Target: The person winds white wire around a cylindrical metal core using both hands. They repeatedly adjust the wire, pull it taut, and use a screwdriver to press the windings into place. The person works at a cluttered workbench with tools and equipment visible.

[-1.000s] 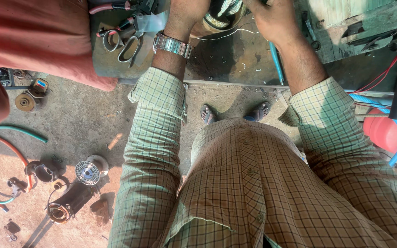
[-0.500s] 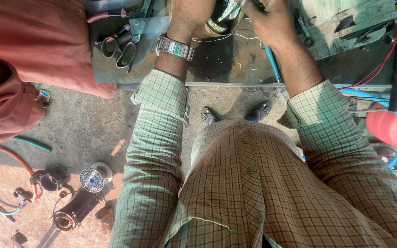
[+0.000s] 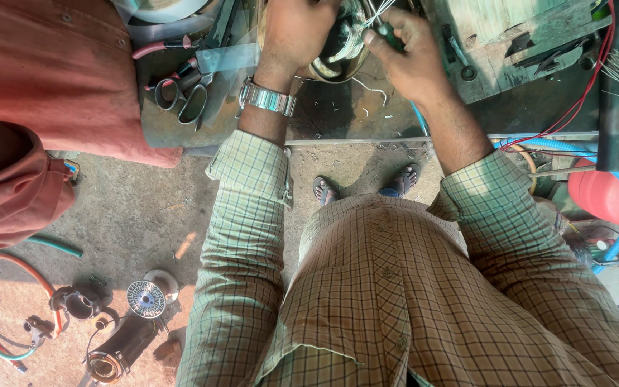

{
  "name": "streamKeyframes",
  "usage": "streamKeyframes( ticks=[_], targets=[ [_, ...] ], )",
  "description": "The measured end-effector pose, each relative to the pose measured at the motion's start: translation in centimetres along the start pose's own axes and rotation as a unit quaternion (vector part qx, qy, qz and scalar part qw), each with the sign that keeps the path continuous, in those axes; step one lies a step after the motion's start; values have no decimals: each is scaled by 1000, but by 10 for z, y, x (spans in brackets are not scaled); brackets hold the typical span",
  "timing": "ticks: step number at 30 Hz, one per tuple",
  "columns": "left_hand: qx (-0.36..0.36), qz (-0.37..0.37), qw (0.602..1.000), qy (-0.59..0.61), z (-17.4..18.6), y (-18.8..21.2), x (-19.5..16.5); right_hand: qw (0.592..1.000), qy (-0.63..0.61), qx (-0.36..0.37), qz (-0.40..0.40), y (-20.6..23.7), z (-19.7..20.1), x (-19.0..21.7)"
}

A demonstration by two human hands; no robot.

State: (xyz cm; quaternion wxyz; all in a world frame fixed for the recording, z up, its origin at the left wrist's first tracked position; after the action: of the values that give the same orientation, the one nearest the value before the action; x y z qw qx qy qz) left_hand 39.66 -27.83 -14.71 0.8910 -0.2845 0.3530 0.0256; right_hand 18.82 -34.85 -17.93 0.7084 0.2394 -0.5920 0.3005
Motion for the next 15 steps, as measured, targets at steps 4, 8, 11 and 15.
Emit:
streamKeyframes(
  ticks=[4, 8, 11, 15],
  targets=[
    [6, 21, 996, 89, 15, 4, -14, 999, -7, -4, -36, 12, -5, 9],
    [-5, -18, 993, 114, 28, 3, -31, 995, -16, -15, -98, 15, -8, 19],
    [17, 63, 988, 143, 30, 4, -44, 989, -29, -5, -143, 18, -6, 22],
    [-20, -24, 991, 133, 33, 8, -56, 999, 4, 18, -42, 23, -2, 21]
  ],
)
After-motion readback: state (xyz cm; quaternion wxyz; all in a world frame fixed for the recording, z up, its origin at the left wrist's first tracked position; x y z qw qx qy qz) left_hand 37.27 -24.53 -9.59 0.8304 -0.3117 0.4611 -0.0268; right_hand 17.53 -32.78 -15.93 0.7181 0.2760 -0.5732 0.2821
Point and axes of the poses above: each hand's wrist, its own y-axis away from the middle knuckle, its own z-axis out of the back of the hand, x = y × z, the point moved 1 cm from there along -y, towards the middle knuckle, and after that the axes turned 10 degrees about -z, right-handed, at the moved point
